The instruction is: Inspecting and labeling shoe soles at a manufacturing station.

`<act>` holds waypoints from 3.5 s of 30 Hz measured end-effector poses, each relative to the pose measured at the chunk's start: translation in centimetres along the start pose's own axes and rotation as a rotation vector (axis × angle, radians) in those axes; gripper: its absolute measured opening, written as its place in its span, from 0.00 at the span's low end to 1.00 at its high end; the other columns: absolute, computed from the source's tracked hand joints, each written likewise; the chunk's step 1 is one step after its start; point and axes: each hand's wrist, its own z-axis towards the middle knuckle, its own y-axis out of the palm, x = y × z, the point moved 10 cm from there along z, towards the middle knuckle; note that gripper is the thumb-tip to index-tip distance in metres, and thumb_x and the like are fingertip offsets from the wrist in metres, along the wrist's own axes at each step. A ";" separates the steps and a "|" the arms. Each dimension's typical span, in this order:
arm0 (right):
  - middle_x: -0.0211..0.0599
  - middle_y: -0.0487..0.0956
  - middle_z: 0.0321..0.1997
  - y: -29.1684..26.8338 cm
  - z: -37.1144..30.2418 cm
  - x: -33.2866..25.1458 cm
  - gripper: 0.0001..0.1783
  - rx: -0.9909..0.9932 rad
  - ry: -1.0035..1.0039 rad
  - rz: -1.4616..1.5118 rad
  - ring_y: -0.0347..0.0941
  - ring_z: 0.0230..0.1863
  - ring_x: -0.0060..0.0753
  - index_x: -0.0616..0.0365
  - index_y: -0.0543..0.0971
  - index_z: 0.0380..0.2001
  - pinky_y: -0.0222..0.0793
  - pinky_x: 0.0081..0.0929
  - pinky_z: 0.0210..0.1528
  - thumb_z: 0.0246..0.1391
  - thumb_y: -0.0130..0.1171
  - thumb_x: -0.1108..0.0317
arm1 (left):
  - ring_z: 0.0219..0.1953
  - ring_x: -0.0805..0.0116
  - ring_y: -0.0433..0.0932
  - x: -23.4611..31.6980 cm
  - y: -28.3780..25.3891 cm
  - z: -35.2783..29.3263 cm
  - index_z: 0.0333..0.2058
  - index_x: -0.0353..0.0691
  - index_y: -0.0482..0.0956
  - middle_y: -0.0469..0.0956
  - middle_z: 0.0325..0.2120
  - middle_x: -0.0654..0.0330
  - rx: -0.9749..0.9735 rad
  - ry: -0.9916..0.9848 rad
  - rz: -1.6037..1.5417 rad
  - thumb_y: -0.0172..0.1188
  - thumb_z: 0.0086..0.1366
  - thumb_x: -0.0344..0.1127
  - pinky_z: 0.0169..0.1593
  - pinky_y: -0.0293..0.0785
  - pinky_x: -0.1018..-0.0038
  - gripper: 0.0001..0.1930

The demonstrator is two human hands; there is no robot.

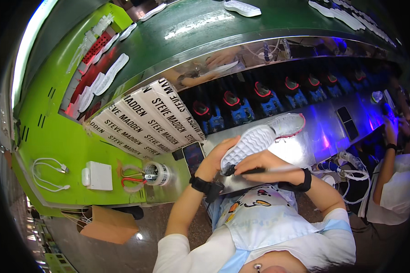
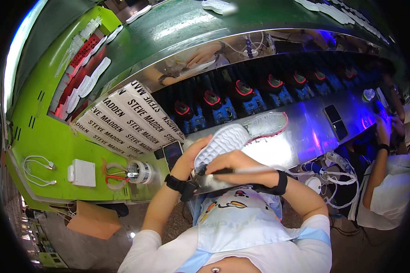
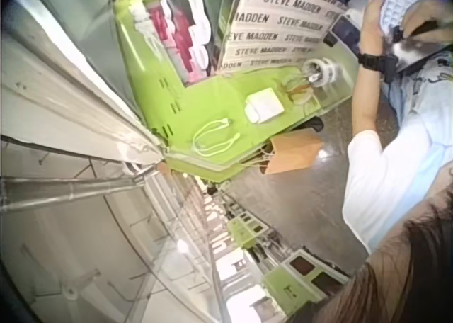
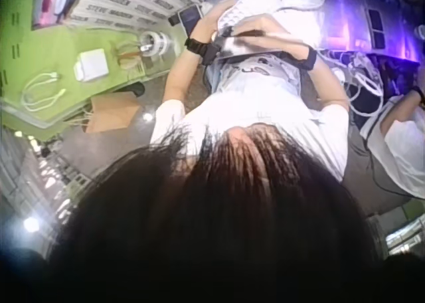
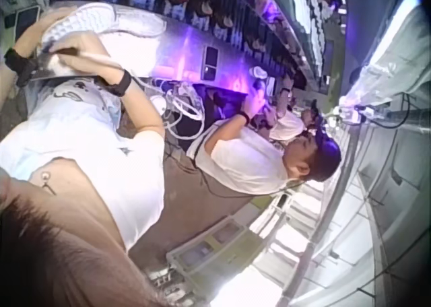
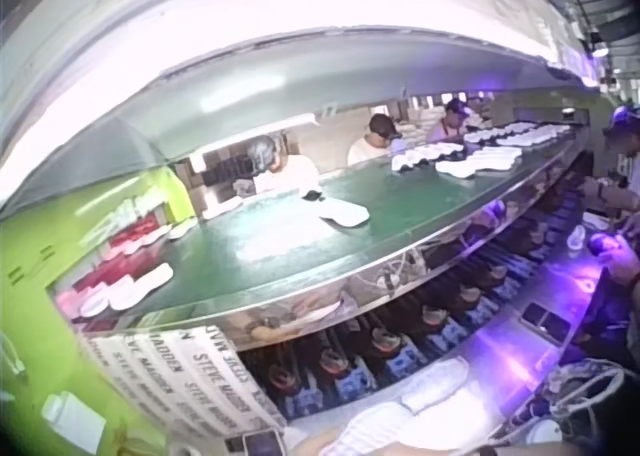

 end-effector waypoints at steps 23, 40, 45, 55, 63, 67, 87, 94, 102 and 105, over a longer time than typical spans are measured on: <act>0.36 0.82 0.36 0.2 -1.4 1.3 0.11 0.394 0.106 0.102 0.76 0.38 0.23 0.61 0.82 0.37 0.70 0.20 0.45 0.48 0.62 0.75 | 0.50 0.57 0.69 -0.8 2.8 0.1 0.62 0.36 0.57 0.65 0.57 0.52 -0.333 0.407 -0.907 0.45 0.64 0.49 0.58 0.66 0.61 0.32; 0.37 0.80 0.32 -3.1 -0.4 -1.6 0.06 0.135 -0.140 0.027 0.76 0.30 0.29 0.63 0.80 0.30 0.70 0.22 0.35 0.51 0.55 0.73 | 0.47 0.54 0.76 2.4 4.5 0.6 0.56 0.25 0.64 0.71 0.50 0.42 -0.123 0.171 -0.214 0.42 0.63 0.44 0.53 0.72 0.64 0.30; 0.40 0.79 0.31 -4.3 -0.8 -2.7 0.06 0.100 0.026 0.086 0.76 0.32 0.35 0.64 0.79 0.31 0.71 0.28 0.36 0.51 0.58 0.73 | 0.43 0.62 0.79 1.1 4.7 1.3 0.48 0.28 0.73 0.78 0.42 0.49 -0.092 -0.129 -0.185 0.47 0.63 0.38 0.50 0.74 0.71 0.20; 0.40 0.81 0.33 -5.9 -4.1 -0.6 0.05 0.126 -0.113 -0.109 0.78 0.31 0.31 0.63 0.81 0.29 0.72 0.24 0.34 0.50 0.56 0.76 | 0.47 0.68 0.75 4.9 8.6 -1.2 0.48 0.33 0.75 0.75 0.47 0.56 0.068 -0.112 0.772 0.50 0.65 0.32 0.50 0.70 0.76 0.15; 0.48 0.78 0.39 -9.1 -3.4 -4.5 0.10 0.419 -0.050 0.138 0.75 0.24 0.29 0.68 0.78 0.28 0.72 0.23 0.27 0.58 0.50 0.74 | 0.38 0.57 0.80 11.3 10.1 -1.4 0.52 0.26 0.68 0.77 0.41 0.46 -0.217 0.192 0.000 0.50 0.66 0.39 0.41 0.79 0.69 0.22; 0.51 0.75 0.37 -12.5 -5.0 -5.4 0.16 0.734 -0.175 0.436 0.71 0.19 0.33 0.66 0.74 0.27 0.70 0.23 0.23 0.61 0.45 0.65 | 0.47 0.51 0.75 25.5 8.5 -5.6 0.57 0.24 0.60 0.67 0.53 0.36 -0.409 0.486 -0.607 0.42 0.66 0.38 0.43 0.79 0.66 0.26; 0.33 0.77 0.32 -11.6 -10.0 2.5 0.16 0.999 0.224 0.617 0.72 0.32 0.21 0.63 0.73 0.46 0.67 0.16 0.34 0.52 0.55 0.77 | 0.28 0.61 0.80 40.4 7.0 6.4 0.45 0.32 0.69 0.76 0.36 0.51 0.770 0.346 1.540 0.59 0.56 0.34 0.32 0.78 0.69 0.19; 0.37 0.78 0.37 -9.8 -8.2 3.1 0.15 0.846 0.148 0.718 0.72 0.34 0.23 0.67 0.76 0.42 0.68 0.20 0.36 0.49 0.56 0.79 | 0.35 0.69 0.79 21.4 8.6 -9.3 0.48 0.31 0.70 0.78 0.37 0.54 0.264 0.641 0.490 0.57 0.56 0.34 0.39 0.78 0.73 0.22; 0.42 0.80 0.40 -3.3 -2.4 2.4 0.11 0.660 0.031 -0.013 0.76 0.44 0.33 0.63 0.80 0.39 0.70 0.25 0.48 0.50 0.59 0.74 | 0.46 0.53 0.77 -5.1 -2.5 -4.4 0.56 0.38 0.66 0.75 0.48 0.50 0.005 0.308 -0.535 0.38 0.70 0.51 0.50 0.74 0.59 0.26; 0.40 0.80 0.41 1.4 -2.2 2.3 0.12 0.375 0.049 0.140 0.76 0.45 0.30 0.63 0.80 0.39 0.70 0.24 0.48 0.49 0.59 0.75 | 0.50 0.56 0.75 -4.4 -2.1 -4.3 0.57 0.39 0.66 0.72 0.52 0.52 0.252 0.394 -0.584 0.39 0.70 0.49 0.54 0.72 0.62 0.25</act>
